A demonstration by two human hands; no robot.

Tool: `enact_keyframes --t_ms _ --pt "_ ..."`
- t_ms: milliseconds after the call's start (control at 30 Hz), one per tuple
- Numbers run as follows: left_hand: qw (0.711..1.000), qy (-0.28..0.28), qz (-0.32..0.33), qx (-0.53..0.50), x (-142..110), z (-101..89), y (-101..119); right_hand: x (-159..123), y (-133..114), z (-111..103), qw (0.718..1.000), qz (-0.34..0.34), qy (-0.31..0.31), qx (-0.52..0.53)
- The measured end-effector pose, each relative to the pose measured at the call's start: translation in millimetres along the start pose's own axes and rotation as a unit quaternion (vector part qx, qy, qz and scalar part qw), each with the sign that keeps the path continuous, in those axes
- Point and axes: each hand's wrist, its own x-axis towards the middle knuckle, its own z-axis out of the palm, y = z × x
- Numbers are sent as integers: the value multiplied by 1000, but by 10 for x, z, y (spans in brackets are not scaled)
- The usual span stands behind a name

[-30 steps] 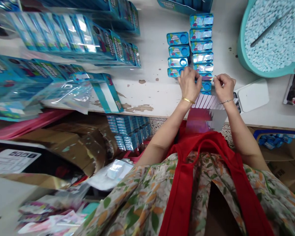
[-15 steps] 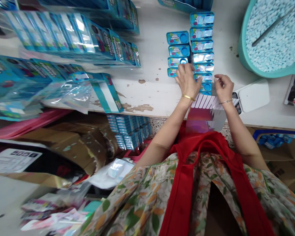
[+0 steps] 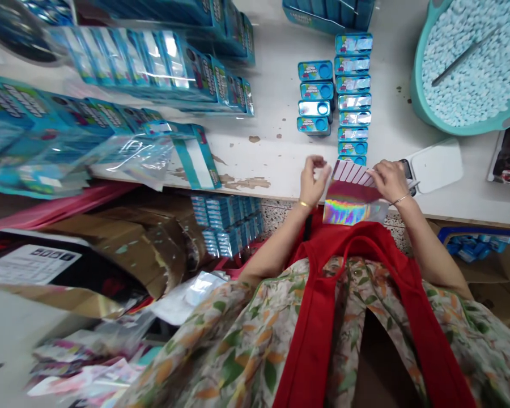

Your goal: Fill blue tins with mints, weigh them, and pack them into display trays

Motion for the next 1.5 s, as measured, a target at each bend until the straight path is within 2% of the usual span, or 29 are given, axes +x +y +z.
enact_keyframes --t_ms 67,100,200,267,300,400,467,533,600,700,800,900,1000,1100,1200,1300,1367,1433,1500 --pt "996 -82 -35 -28 -315 -34 -134 -73 -48 -56 1000 -18 2 -2" --pt "993 -104 -47 -40 -429 -37 -173 -79 -76 -88 1000 -24 10 -1" --pt "992 -78 -59 -75 -567 -49 -138 8 -152 -204 999 -26 46 10" --pt "990 -61 -45 -121 -520 -106 -12 122 -206 -290 997 -23 64 32" --pt "986 -69 -35 -149 -476 -159 66 186 -245 -336 996 -26 66 47" --pt "973 -117 -34 -198 -339 -418 296 364 -467 -499 993 -40 79 83" --pt "971 -128 -52 -194 -290 -653 421 444 -718 -610 989 -51 114 74" --pt "973 -124 -52 -188 -283 -908 523 488 -1020 -679 986 -102 126 49" --pt "977 -117 -25 -179 -306 -1165 611 515 -1318 -663 977 -195 83 35" --pt "982 -133 45 -125 -357 -1533 716 572 -1659 -478 952 -304 4 45" --pt "981 -150 102 -67 -396 -1842 770 662 -1855 -241 939 -337 -33 65" --pt "984 -115 133 -22 -413 -2038 773 762 -1979 -111 930 -352 -58 85" --pt "988 -61 140 -19 -417 -2128 762 858 -2071 -109 932 -347 -51 94" --pt "989 -52 114 -73 -414 -2181 749 947 -2134 -146 935 -340 -40 98" --pt "988 -45 93 -118 -405 -2251 698 1017 -2173 -151 921 -360 -93 113" --pt "979 4 96 -181 -402 -2343 577 1077 -2136 -134 919 -354 -112 128" --pt "967 52 96 -232 -408 -2402 461 1117 -2028 -101 940 -305 -66 140" --pt "954 92 91 -270 -418 -2446 331 1150 -1867 -25 960 -221 0 170" --pt "947 113 81 -288 -423 -2461 207 1165 -1709 101 962 -141 32 231"
